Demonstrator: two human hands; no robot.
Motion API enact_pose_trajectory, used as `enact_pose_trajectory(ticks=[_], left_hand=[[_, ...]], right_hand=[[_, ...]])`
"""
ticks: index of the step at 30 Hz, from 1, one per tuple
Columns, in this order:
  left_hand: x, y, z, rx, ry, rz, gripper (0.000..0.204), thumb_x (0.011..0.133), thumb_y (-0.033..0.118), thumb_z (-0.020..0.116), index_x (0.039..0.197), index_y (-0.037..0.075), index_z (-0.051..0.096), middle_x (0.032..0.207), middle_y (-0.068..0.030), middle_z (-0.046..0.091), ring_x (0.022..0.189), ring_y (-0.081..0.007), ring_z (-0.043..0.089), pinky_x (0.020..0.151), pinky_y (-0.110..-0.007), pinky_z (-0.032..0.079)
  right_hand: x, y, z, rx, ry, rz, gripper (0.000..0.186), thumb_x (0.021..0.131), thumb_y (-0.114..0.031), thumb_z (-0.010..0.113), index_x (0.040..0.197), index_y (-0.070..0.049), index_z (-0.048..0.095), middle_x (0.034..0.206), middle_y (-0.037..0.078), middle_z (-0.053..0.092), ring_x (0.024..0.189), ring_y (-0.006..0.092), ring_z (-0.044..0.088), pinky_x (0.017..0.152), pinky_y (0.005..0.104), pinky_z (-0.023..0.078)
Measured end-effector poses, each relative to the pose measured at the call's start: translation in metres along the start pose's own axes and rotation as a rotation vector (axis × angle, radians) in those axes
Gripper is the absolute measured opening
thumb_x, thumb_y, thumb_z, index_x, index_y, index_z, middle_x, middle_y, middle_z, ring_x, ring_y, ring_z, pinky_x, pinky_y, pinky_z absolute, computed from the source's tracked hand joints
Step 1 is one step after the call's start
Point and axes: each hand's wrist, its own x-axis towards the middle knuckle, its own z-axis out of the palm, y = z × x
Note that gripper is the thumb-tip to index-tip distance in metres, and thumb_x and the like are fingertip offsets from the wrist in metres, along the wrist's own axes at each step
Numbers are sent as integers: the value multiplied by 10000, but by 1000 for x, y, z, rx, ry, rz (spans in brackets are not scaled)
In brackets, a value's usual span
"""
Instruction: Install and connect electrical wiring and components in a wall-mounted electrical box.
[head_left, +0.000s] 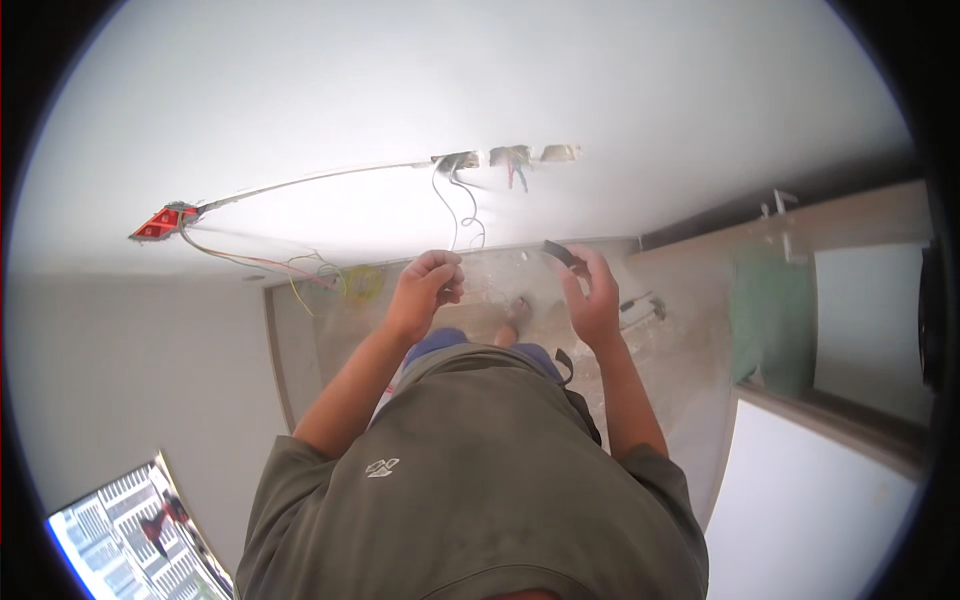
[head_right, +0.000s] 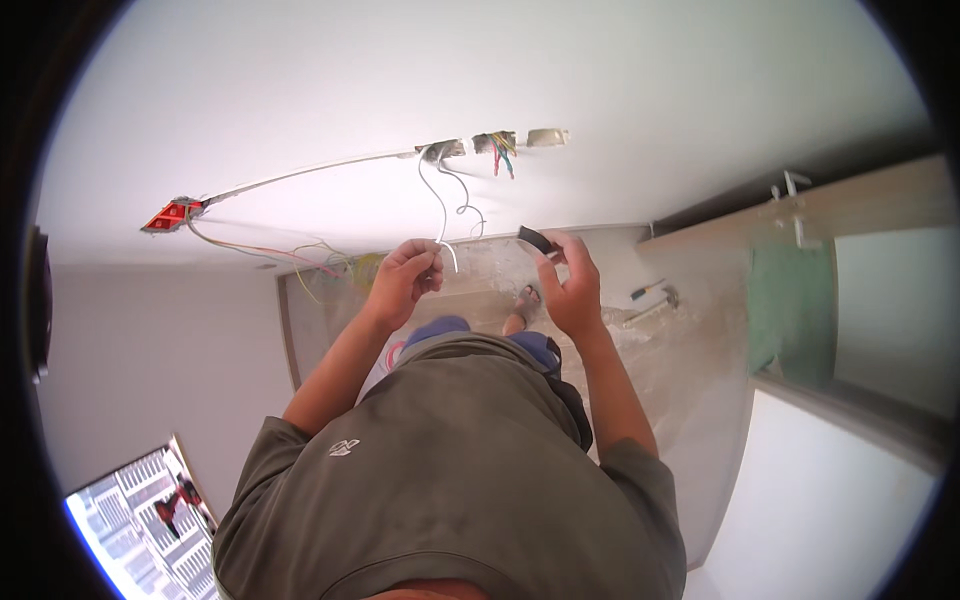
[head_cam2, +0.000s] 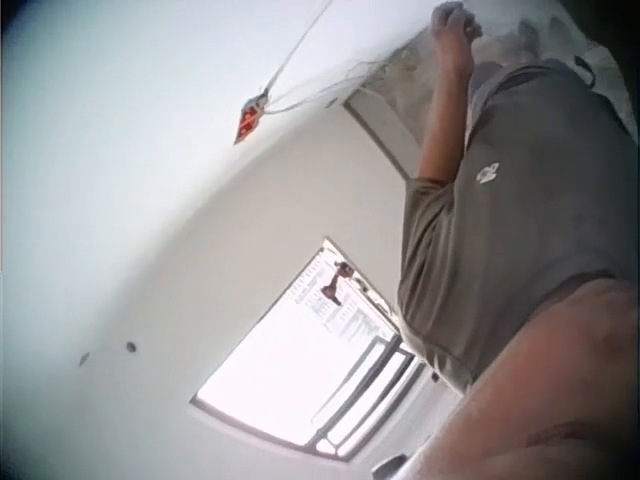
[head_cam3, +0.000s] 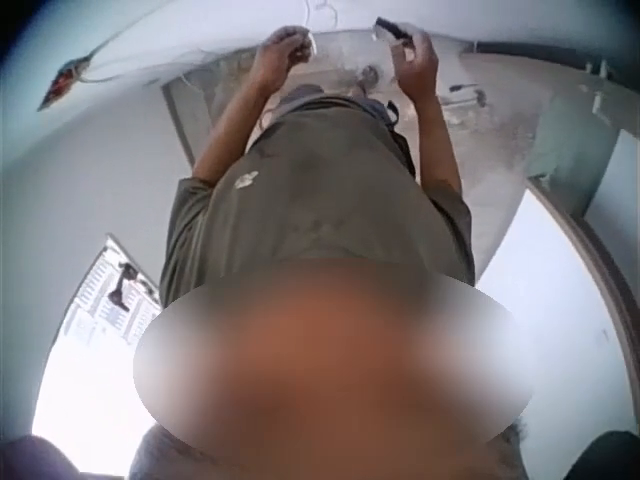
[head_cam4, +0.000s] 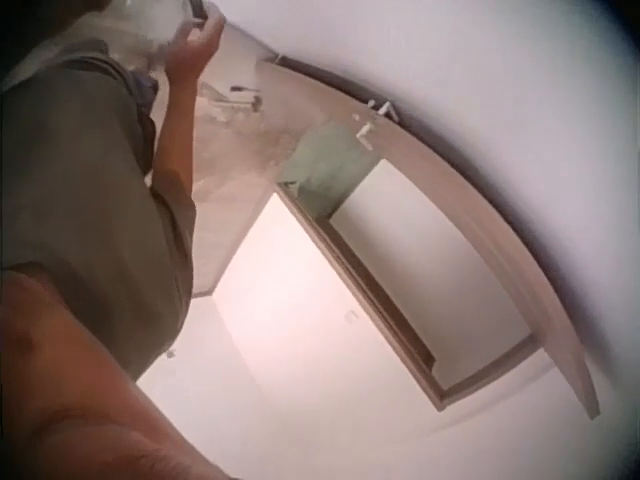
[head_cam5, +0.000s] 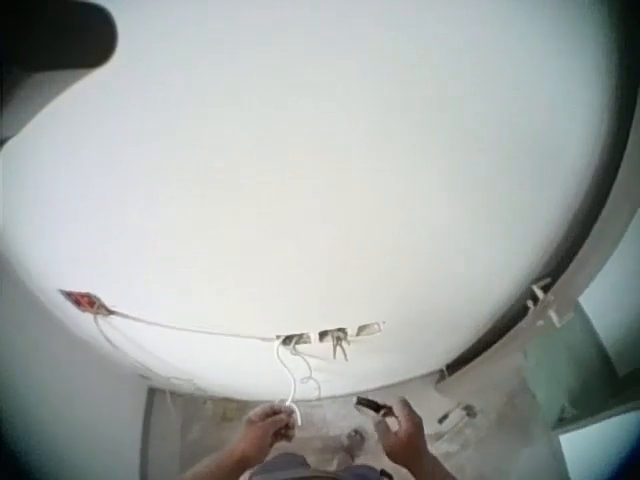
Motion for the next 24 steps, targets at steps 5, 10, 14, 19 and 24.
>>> enact_pose_trajectory(ticks=[5,10,14,19,24], left_hand=[[23,9,31,-10,111,17,176,928,126,556,1073,35,596,879,-28,601,755,-110,575,694,-260,500],[49,8,45,-22,106,-5,152,968,138,535,1074,45,593,883,-21,615,748,-103,591,687,-258,502],[73,14,51,0,87,-12,183,984,176,533,1093,44,595,885,-7,608,757,-98,579,692,-252,494],[89,26,60,25,66,-28,238,984,200,539,1137,30,608,887,4,597,758,-87,564,691,-239,478],[98,29,62,49,64,-13,266,979,226,558,1121,17,640,884,7,595,746,-80,547,679,-232,463]], right_hand=[[69,10,2,-101,-171,-154,228,874,-56,644,1089,10,611,999,121,638,751,170,578,715,293,486],[90,19,6,-61,-237,-165,249,874,-50,638,1119,-8,619,1026,124,643,790,196,604,737,309,496],[104,24,10,-108,-245,-242,269,887,-57,610,1154,-34,625,1066,133,645,926,265,638,795,347,510],[115,17,13,-159,-273,-232,291,860,-21,626,1146,-71,638,1079,114,640,946,293,641,784,362,521],[117,22,23,-207,-279,-258,304,843,-12,637,1140,-77,644,1066,108,638,936,292,639,773,368,524]])
